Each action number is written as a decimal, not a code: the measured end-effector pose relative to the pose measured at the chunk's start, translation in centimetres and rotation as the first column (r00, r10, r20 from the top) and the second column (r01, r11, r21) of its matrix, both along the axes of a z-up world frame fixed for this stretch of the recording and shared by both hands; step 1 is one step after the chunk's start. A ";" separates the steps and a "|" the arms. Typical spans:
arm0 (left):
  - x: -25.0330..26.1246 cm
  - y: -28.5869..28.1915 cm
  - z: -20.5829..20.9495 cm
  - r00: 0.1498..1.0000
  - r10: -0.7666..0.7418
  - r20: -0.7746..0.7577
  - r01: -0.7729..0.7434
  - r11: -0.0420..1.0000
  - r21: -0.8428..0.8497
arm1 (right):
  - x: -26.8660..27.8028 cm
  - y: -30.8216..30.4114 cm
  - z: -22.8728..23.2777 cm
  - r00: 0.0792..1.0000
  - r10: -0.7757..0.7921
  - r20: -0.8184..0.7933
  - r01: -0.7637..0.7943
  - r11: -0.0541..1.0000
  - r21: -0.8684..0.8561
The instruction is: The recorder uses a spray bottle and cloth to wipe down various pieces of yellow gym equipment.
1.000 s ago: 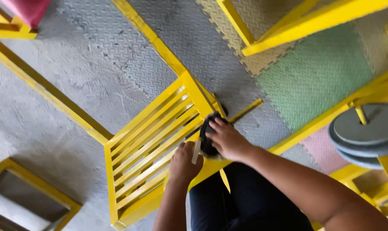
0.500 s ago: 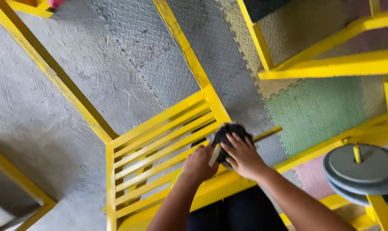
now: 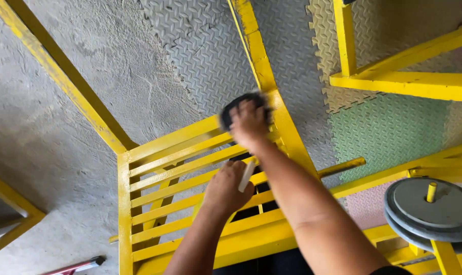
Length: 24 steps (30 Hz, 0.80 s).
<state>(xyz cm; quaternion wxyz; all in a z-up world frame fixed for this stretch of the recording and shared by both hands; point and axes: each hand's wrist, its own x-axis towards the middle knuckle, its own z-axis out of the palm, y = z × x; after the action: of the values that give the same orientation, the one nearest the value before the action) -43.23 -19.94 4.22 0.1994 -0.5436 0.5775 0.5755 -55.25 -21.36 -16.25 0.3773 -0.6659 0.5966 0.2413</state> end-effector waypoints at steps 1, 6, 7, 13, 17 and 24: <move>0.5 0.0 -0.6 1.000 0.011 -0.002 -0.011 1.000 -0.002 | 1.4 0.8 -0.8 1.000 0.011 -0.002 -0.011 1.000 -0.002; 2.2 -0.6 -1.4 0.995 -0.018 0.103 0.024 0.998 -0.059 | 2.0 1.8 -1.3 0.971 0.018 0.238 -0.013 1.000 -0.023; 2.3 -0.4 -1.3 0.995 -0.010 0.103 0.016 0.998 -0.059 | -0.8 1.7 -2.4 0.971 0.026 0.238 -0.021 0.999 -0.024; 2.8 0.0 -1.3 0.996 -0.005 0.093 0.008 1.000 -0.026 | -5.7 0.6 -1.4 0.985 -0.139 0.097 0.149 0.983 -0.108; 3.5 1.3 -1.1 0.990 -0.061 0.125 0.065 0.998 -0.027 | 2.9 0.7 3.5 0.997 -0.067 0.041 0.065 0.997 0.046; 7.0 4.0 0.9 0.960 -0.033 0.277 0.041 0.999 -0.021 | -2.5 3.4 0.6 0.947 0.073 0.313 -0.043 0.994 -0.100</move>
<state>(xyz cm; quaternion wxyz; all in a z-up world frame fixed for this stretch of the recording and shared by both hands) -36.19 -15.97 5.12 0.2817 -0.6104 0.5617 0.4822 -57.79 -17.95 -15.70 0.4297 -0.7299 0.5191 0.1148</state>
